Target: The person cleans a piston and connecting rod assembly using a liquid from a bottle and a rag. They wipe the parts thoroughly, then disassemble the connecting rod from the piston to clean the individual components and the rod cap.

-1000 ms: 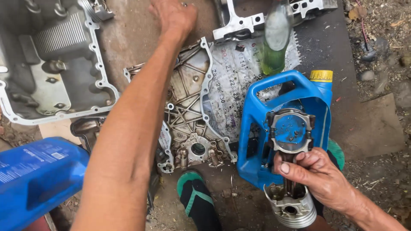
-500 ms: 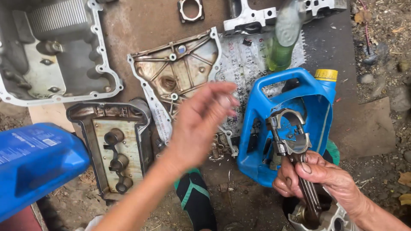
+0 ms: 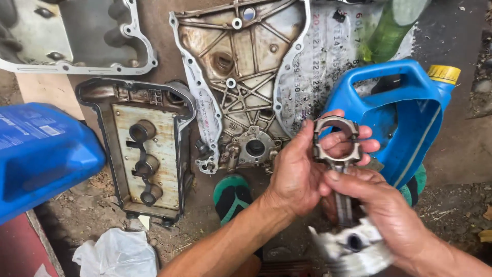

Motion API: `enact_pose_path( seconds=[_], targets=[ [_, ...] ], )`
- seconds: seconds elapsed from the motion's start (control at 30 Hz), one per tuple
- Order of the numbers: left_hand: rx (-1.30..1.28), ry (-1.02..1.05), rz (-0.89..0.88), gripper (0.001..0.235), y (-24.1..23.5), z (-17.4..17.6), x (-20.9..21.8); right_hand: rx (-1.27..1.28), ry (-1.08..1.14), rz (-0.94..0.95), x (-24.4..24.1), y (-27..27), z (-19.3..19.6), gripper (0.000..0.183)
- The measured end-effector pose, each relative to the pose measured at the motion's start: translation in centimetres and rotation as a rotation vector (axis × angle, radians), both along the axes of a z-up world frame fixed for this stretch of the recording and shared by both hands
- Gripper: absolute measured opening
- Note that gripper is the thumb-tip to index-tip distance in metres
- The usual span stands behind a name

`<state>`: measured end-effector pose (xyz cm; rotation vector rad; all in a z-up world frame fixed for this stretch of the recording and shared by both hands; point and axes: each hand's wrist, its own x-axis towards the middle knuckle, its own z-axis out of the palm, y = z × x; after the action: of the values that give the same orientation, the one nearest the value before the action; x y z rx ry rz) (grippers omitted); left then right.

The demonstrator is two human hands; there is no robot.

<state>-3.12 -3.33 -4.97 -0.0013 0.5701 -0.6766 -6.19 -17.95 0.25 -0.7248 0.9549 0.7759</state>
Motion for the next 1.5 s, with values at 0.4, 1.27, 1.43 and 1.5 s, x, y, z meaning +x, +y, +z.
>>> enact_pose_path(
  seconds=[0.4,1.27,1.43,1.5],
  targets=[
    [0.191,-0.02,-0.047,0.058,0.2,1.5,-0.2,-0.163,-0.012,0.079,-0.5,2.6,1.0,0.02],
    [0.319,-0.612,-0.469,0.085,2.1,6.0,1.9,-0.512,-1.127,0.734,-1.9,-0.7,-0.3,0.028],
    [0.263,-0.58,-0.431,0.081,2.3,5.9,2.3,-0.541,-1.06,0.808,-1.9,-0.5,-0.3,0.034],
    [0.217,-0.557,-0.417,0.077,2.1,5.6,2.2,-0.54,-1.004,0.853,-1.8,-0.4,0.0,0.028]
  ],
)
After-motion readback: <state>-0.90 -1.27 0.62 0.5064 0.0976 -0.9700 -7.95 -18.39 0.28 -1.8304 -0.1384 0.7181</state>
